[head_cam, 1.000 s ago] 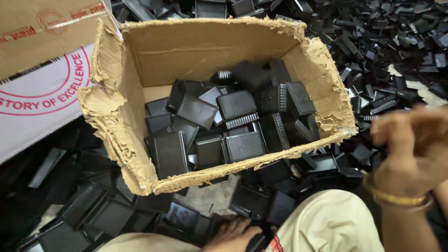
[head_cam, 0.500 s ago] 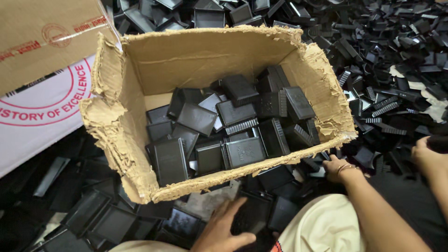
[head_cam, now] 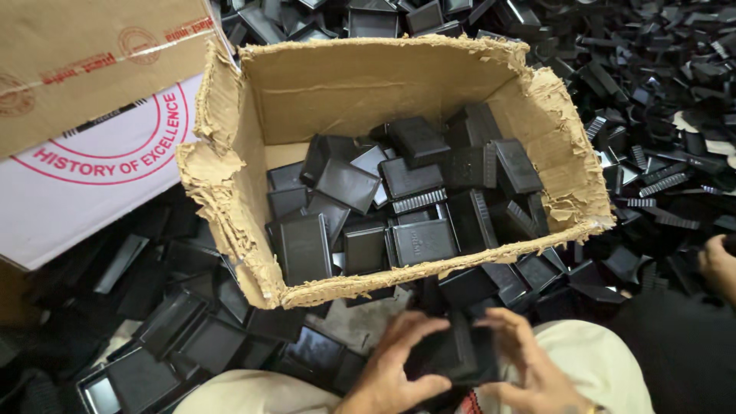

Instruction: The person sits on the floor among a large spread of black plastic caps and picks them up one at a time, placing each into an open cardboard box in front of them. Other people nearby sort the same parts into their own boxes.

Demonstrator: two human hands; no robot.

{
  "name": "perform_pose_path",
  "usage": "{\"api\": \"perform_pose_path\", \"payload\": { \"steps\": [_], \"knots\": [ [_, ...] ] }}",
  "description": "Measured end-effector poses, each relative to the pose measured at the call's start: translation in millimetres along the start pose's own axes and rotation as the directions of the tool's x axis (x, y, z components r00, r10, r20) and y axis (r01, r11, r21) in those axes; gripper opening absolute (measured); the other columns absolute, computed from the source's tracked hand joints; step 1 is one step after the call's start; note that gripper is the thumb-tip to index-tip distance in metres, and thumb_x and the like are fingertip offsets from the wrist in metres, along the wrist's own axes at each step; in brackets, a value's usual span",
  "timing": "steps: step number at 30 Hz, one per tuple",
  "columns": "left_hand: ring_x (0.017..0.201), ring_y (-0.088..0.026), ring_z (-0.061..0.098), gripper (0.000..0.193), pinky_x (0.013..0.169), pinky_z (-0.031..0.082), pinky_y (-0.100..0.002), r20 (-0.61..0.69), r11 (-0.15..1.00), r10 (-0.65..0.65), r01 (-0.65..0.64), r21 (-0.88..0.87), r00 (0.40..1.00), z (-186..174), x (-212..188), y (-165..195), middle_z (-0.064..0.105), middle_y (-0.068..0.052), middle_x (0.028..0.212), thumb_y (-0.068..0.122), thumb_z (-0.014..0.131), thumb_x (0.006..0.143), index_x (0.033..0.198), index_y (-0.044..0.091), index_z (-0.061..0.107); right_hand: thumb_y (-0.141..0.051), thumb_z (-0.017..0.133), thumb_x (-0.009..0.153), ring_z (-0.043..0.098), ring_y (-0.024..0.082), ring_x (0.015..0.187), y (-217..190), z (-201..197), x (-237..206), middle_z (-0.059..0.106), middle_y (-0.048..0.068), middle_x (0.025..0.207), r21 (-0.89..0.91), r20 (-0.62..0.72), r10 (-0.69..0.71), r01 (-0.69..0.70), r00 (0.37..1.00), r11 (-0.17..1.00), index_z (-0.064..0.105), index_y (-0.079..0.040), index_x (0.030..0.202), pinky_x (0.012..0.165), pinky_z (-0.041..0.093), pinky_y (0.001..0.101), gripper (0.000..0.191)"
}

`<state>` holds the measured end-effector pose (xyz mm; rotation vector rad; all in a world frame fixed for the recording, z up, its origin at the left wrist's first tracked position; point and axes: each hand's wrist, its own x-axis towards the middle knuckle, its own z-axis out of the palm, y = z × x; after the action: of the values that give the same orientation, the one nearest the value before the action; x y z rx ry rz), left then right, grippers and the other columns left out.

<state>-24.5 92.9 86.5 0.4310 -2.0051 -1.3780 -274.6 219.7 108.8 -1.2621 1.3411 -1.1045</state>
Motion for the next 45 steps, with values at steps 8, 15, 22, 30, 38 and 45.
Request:
{"api": "perform_pose_path", "payload": {
  "steps": [8,15,22,30,38,45],
  "knots": [
    [0.134,-0.038,0.052,0.071,0.113,0.04,-0.048,-0.057,0.967,0.168,-0.154,0.201,0.984,2.7,-8.7,-12.9,0.054,-0.018,0.137,0.025,0.092,0.066,0.133,0.014,0.07,0.003,0.085,0.071,0.043,0.029,0.143,12.6,19.9,7.3,0.041,0.02,0.155,0.11,-0.014,-0.077,0.078,0.997,0.991,0.011,-0.009,0.161,0.119,0.032,0.0428,0.117],
    [0.144,-0.041,0.053,0.075,0.119,0.043,-0.049,0.029,0.977,0.202,-0.203,0.071,0.979,5.6,-8.8,-19.7,0.053,-0.023,0.149,0.03,0.094,0.077,0.144,0.011,0.065,-0.001,0.09,0.069,0.052,0.032,0.135,26.6,12.0,7.6,0.048,0.026,0.148,0.169,-0.091,-0.122,0.136,0.988,0.976,0.01,-0.01,0.163,0.11,0.041,0.0447,0.124],
    [0.132,-0.033,0.069,0.059,0.113,0.055,-0.039,-0.111,0.979,0.188,-0.178,0.095,0.976,10.2,-9.2,-10.9,0.069,-0.02,0.138,0.02,0.085,0.09,0.141,0.004,0.059,0.003,0.068,0.085,0.066,0.035,0.119,36.4,29.7,12.9,0.065,0.021,0.136,0.5,-0.308,0.122,0.051,0.943,0.865,0.044,-0.01,0.153,0.101,0.053,0.0472,0.074],
    [0.127,-0.035,0.057,0.062,0.103,0.046,-0.044,-0.233,0.993,-0.116,0.107,-0.052,0.966,-5.0,-0.8,-16.7,0.058,-0.018,0.141,0.022,0.077,0.084,0.139,0.004,0.053,0.009,0.069,0.083,0.074,0.024,0.097,-141.4,12.4,16.1,0.074,0.014,0.105,-0.896,-0.223,-0.742,0.167,0.632,0.411,0.067,-0.002,0.115,0.09,0.056,0.034,0.034],
    [0.136,-0.035,0.057,0.05,0.111,0.048,-0.046,0.091,0.896,-0.067,0.02,0.444,0.994,24.8,18.4,-37.6,0.063,-0.012,0.143,0.003,0.057,0.086,0.135,0.012,0.057,0.013,0.053,0.113,0.058,0.014,0.079,-127.2,-49.0,58.3,0.064,0.009,0.103,-0.659,-0.456,-0.775,0.42,0.437,0.624,0.052,0.0,0.12,0.075,0.055,0.0267,0.014],
    [0.13,-0.05,0.046,0.082,0.101,0.038,-0.066,0.306,0.749,0.028,-0.223,0.623,0.952,55.0,43.3,-48.4,0.041,-0.017,0.158,0.009,0.077,0.06,0.139,0.027,0.064,0.003,0.064,0.059,0.065,0.033,0.106,19.9,-57.2,67.7,0.067,0.014,0.118,-0.909,-0.17,-0.163,-0.091,0.972,0.407,0.07,-0.01,0.11,0.085,0.057,0.0407,0.053]
  ]
}}
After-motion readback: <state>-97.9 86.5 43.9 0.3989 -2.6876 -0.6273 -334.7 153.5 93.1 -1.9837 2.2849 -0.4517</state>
